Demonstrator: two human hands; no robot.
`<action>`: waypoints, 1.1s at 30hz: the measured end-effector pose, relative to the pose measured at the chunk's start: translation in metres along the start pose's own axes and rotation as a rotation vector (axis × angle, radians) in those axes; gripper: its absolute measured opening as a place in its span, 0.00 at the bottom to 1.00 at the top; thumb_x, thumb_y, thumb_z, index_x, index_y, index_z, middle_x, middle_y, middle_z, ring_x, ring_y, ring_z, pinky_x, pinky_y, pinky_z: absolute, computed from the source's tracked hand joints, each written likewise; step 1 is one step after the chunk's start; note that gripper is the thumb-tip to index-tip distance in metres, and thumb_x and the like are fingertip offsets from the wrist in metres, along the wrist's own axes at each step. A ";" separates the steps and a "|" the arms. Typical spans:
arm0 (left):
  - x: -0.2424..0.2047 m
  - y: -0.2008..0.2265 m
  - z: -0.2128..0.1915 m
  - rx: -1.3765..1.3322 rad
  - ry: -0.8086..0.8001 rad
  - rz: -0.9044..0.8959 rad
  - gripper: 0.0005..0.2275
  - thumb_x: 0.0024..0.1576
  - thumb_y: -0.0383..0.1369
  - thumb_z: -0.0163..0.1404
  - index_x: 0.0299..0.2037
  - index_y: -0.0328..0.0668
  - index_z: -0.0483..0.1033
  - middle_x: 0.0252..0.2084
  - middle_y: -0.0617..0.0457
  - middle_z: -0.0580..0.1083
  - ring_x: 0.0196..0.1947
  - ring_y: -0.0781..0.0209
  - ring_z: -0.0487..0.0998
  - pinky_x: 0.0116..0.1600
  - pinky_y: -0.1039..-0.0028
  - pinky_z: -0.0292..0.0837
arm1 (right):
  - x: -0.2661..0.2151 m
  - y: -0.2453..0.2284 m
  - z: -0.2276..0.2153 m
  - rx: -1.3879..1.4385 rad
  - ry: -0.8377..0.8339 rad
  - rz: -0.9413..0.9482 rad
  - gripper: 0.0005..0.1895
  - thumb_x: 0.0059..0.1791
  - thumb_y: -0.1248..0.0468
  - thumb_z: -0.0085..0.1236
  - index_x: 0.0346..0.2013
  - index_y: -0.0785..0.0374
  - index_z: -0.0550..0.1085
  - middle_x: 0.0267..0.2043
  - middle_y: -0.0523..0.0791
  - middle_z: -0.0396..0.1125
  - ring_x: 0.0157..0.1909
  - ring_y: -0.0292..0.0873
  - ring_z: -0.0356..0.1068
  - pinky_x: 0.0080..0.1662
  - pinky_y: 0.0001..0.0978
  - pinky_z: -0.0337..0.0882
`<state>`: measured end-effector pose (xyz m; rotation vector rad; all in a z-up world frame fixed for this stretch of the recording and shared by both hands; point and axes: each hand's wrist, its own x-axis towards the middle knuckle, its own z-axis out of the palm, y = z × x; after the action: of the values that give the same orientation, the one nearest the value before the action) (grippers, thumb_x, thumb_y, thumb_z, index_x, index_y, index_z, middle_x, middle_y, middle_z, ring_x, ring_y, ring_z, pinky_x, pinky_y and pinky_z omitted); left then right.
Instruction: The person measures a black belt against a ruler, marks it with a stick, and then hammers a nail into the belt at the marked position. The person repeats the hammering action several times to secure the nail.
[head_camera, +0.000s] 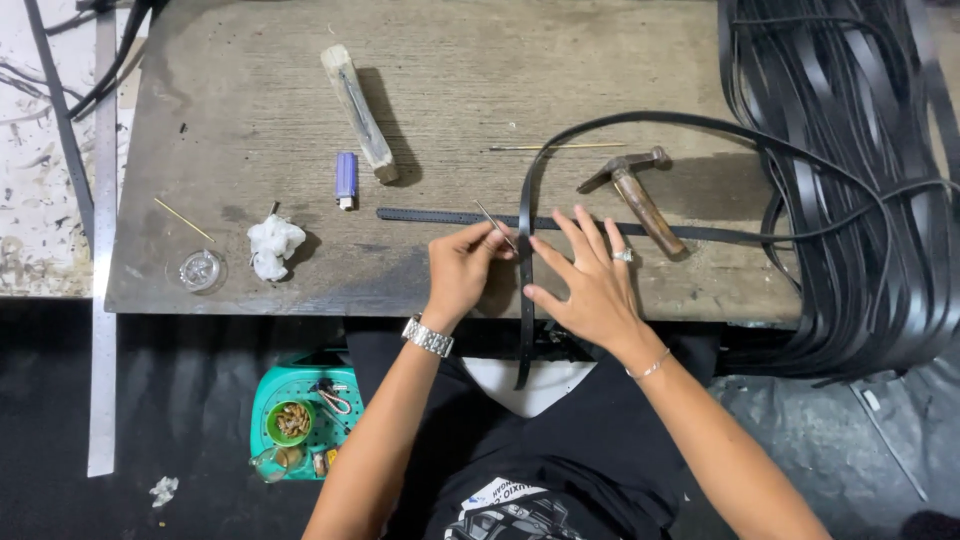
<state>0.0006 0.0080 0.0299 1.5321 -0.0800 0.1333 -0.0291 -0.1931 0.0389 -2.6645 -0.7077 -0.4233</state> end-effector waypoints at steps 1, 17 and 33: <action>0.000 0.004 0.000 0.017 0.017 0.013 0.06 0.60 0.21 0.54 0.40 0.37 0.85 0.29 0.44 0.82 0.29 0.58 0.85 0.38 0.72 0.82 | -0.001 -0.003 -0.002 0.013 -0.005 0.002 0.31 0.52 0.37 0.53 0.59 0.53 0.76 0.72 0.54 0.59 0.78 0.59 0.49 0.72 0.61 0.40; -0.004 -0.002 0.007 0.230 -0.080 0.197 0.05 0.58 0.23 0.57 0.39 0.40 0.85 0.29 0.44 0.81 0.30 0.51 0.85 0.33 0.71 0.81 | -0.004 -0.002 0.001 0.035 0.025 -0.011 0.31 0.51 0.38 0.56 0.60 0.53 0.75 0.71 0.54 0.60 0.77 0.59 0.51 0.72 0.63 0.42; -0.007 -0.009 0.008 0.330 -0.131 0.315 0.07 0.58 0.18 0.55 0.41 0.35 0.85 0.31 0.41 0.81 0.30 0.48 0.84 0.34 0.67 0.82 | -0.003 0.032 0.008 -0.029 0.198 0.137 0.24 0.55 0.46 0.48 0.59 0.56 0.73 0.65 0.52 0.59 0.70 0.57 0.54 0.68 0.57 0.48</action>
<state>-0.0044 -0.0007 0.0207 1.8489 -0.4220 0.3084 -0.0134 -0.2169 0.0229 -2.6299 -0.4606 -0.6531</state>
